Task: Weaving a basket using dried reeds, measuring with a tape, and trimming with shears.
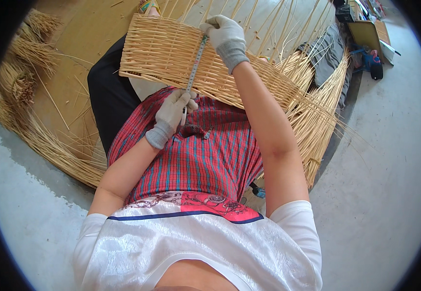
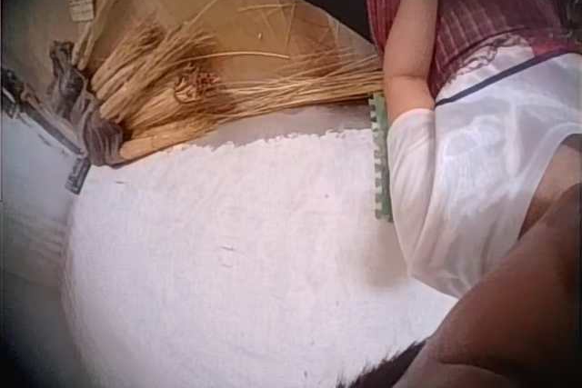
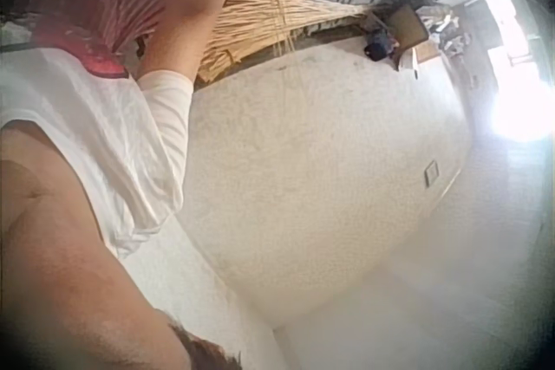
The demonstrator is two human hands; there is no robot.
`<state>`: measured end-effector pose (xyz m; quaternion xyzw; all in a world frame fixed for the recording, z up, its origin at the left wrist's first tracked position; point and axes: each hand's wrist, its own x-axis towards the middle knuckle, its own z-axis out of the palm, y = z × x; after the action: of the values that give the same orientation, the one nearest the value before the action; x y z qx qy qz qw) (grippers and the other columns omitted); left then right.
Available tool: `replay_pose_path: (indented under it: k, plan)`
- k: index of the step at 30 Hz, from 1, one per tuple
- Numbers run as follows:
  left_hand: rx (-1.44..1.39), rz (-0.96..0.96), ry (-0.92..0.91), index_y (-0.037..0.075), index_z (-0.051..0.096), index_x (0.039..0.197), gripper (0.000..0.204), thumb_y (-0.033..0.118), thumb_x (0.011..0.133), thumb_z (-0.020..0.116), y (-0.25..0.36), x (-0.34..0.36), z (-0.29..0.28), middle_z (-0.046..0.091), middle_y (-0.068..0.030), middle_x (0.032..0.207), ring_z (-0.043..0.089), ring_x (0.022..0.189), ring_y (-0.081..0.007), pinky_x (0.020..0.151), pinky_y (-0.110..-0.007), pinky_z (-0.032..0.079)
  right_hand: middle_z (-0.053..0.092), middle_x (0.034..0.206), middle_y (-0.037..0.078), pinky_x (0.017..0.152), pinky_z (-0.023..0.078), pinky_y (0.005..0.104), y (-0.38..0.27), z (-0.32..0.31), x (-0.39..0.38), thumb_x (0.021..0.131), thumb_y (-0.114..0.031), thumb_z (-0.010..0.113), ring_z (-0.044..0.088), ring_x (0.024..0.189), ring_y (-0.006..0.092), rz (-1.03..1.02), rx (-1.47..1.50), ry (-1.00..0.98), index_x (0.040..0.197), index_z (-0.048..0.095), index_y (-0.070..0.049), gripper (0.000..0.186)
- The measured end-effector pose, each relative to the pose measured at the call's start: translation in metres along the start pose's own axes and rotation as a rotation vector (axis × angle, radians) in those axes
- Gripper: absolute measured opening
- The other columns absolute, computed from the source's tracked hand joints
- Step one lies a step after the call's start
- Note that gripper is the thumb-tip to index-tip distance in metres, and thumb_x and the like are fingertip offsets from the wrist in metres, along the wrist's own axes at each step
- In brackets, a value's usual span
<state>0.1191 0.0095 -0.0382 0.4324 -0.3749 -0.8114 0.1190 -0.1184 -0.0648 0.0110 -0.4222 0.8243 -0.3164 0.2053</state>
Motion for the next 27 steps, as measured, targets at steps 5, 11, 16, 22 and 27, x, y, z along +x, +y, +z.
replay_pose_path:
  k: [5, 11, 16, 22, 27]
  plan:
    - [-0.031, -0.01, -0.071, 0.001, 0.065, 0.11, 0.028, 0.024, 0.106, 0.049, -0.016, 0.006, 0.018, 0.066, -0.0048, 0.078, 0.056, 0.065, -0.0105, 0.062, -0.025, 0.048, 0.074, 0.083, 0.004, 0.069, 0.05, 0.0259, 0.009, -0.022, -0.012, 0.088, -0.028, 0.076, 0.063, 0.075, 0.0094, 0.021, -0.268, 0.053, 0.097, 0.077, -0.007, 0.023]
    - [-0.004, -0.02, -0.099, -0.001, 0.064, 0.113, 0.03, 0.023, 0.107, 0.046, -0.016, 0.009, 0.025, 0.064, -0.0031, 0.079, 0.059, 0.076, -0.0136, 0.073, -0.027, 0.049, 0.076, 0.086, 0.007, 0.078, 0.053, 0.0311, 0.03, -0.026, -0.009, 0.087, -0.029, 0.076, 0.068, 0.08, 0.0159, 0.117, -0.035, -0.008, 0.101, 0.078, -0.01, 0.023]
    - [-0.027, -0.017, -0.095, -0.001, 0.064, 0.113, 0.03, 0.023, 0.107, 0.047, -0.019, 0.01, 0.024, 0.064, -0.003, 0.079, 0.059, 0.075, -0.0137, 0.074, -0.027, 0.049, 0.073, 0.088, 0.0, 0.072, 0.053, 0.025, 0.034, -0.027, 0.0, 0.09, -0.028, 0.076, 0.062, 0.078, 0.0083, 0.13, -0.054, -0.087, 0.11, 0.076, -0.007, 0.029]
    - [-0.045, -0.039, -0.083, -0.002, 0.063, 0.112, 0.029, 0.023, 0.106, 0.048, -0.016, 0.008, 0.026, 0.063, -0.003, 0.079, 0.058, 0.075, -0.0128, 0.073, -0.027, 0.049, 0.073, 0.093, 0.003, 0.068, 0.054, 0.0271, 0.027, -0.032, 0.017, 0.089, -0.025, 0.077, 0.064, 0.081, 0.0083, 0.296, -0.092, -0.198, 0.115, 0.07, -0.007, 0.033]
    - [0.022, -0.024, -0.062, -0.002, 0.062, 0.112, 0.029, 0.023, 0.106, 0.048, -0.015, 0.004, 0.03, 0.063, -0.0028, 0.079, 0.057, 0.074, -0.0109, 0.071, -0.025, 0.048, 0.073, 0.093, 0.005, 0.073, 0.054, 0.0288, 0.037, -0.024, 0.015, 0.089, -0.023, 0.075, 0.066, 0.081, 0.0123, 0.196, -0.053, -0.174, 0.108, 0.072, -0.009, 0.024]
